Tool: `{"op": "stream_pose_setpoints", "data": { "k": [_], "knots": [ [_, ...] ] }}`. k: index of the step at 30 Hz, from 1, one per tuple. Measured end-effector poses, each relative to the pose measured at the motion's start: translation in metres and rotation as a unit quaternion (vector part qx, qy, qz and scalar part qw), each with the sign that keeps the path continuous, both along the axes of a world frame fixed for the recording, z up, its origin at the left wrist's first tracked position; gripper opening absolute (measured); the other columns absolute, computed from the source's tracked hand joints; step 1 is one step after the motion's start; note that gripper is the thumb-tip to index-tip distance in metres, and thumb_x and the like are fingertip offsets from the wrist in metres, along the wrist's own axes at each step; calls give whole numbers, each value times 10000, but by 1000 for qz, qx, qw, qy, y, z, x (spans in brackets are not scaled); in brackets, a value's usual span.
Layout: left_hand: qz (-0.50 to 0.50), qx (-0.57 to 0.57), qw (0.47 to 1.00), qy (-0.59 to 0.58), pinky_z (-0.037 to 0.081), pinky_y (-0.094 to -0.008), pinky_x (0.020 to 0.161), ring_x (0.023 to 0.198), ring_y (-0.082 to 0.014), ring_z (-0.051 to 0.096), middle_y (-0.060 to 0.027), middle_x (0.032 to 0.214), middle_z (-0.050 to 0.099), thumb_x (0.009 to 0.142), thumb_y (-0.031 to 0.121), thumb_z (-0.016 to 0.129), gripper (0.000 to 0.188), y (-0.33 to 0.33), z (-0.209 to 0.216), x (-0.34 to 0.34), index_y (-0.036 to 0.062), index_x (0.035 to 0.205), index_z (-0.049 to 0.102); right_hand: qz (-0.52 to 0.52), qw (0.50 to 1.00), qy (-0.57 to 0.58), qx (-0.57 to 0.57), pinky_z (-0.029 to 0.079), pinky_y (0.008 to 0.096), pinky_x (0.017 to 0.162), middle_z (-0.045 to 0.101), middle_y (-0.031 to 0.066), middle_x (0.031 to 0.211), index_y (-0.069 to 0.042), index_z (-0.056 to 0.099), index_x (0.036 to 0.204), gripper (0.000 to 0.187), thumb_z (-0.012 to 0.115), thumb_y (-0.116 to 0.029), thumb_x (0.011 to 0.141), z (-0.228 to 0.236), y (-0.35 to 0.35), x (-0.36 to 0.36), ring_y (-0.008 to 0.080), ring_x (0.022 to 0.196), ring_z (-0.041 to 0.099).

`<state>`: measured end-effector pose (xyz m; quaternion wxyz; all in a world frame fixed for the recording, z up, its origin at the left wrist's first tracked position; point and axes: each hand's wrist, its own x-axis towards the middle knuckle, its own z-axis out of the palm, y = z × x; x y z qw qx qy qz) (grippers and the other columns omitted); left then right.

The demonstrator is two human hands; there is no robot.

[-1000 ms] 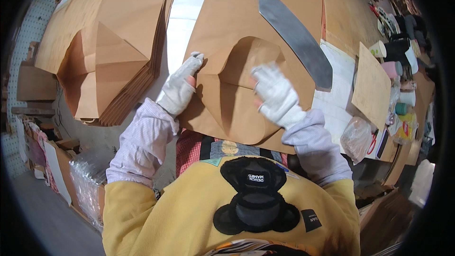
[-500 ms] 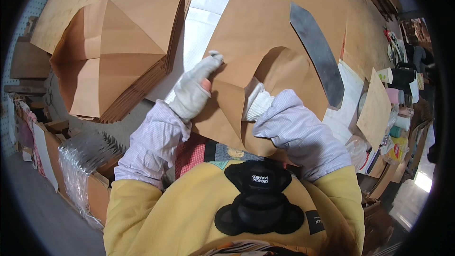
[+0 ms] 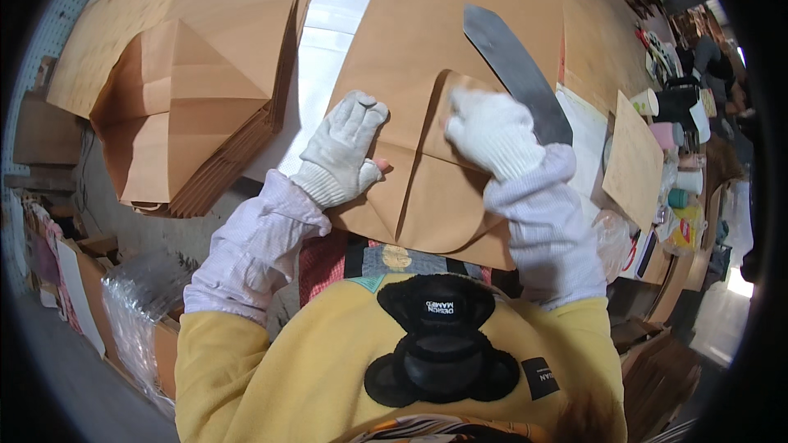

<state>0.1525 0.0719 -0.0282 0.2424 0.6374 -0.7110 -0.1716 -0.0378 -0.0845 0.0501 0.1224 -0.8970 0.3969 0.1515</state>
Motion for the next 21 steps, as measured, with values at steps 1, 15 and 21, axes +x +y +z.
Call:
{"op": "stream_pose_setpoints", "data": {
  "k": [1,15,21],
  "knots": [
    [-15,-19,999,-21,394,-501,1173,1413,-459,440,-250,1437,494,786,215,794,739,-2,2,-3,-12,1424,497,-71,996,-34,-39,570,516,868,754,152,1050,-95,678,1260,437,666,-405,953,-9,-7,-1,394,1010,719],
    [-30,-34,991,-127,449,-482,1080,1253,-385,517,-167,1257,532,652,311,878,736,-14,10,-15,54,1262,558,-19,977,-210,-19,530,491,944,731,228,1118,-37,702,1154,394,678,-369,945,-10,-35,-55,401,1108,687],
    [-100,-60,982,-146,432,-504,1107,1257,-387,518,-158,1273,531,590,432,898,840,-52,12,-22,85,1281,570,-275,951,-46,-136,507,462,1018,672,236,1321,-31,645,1320,663,771,-500,869,-62,-104,-131,394,1216,648]
  ]
}}
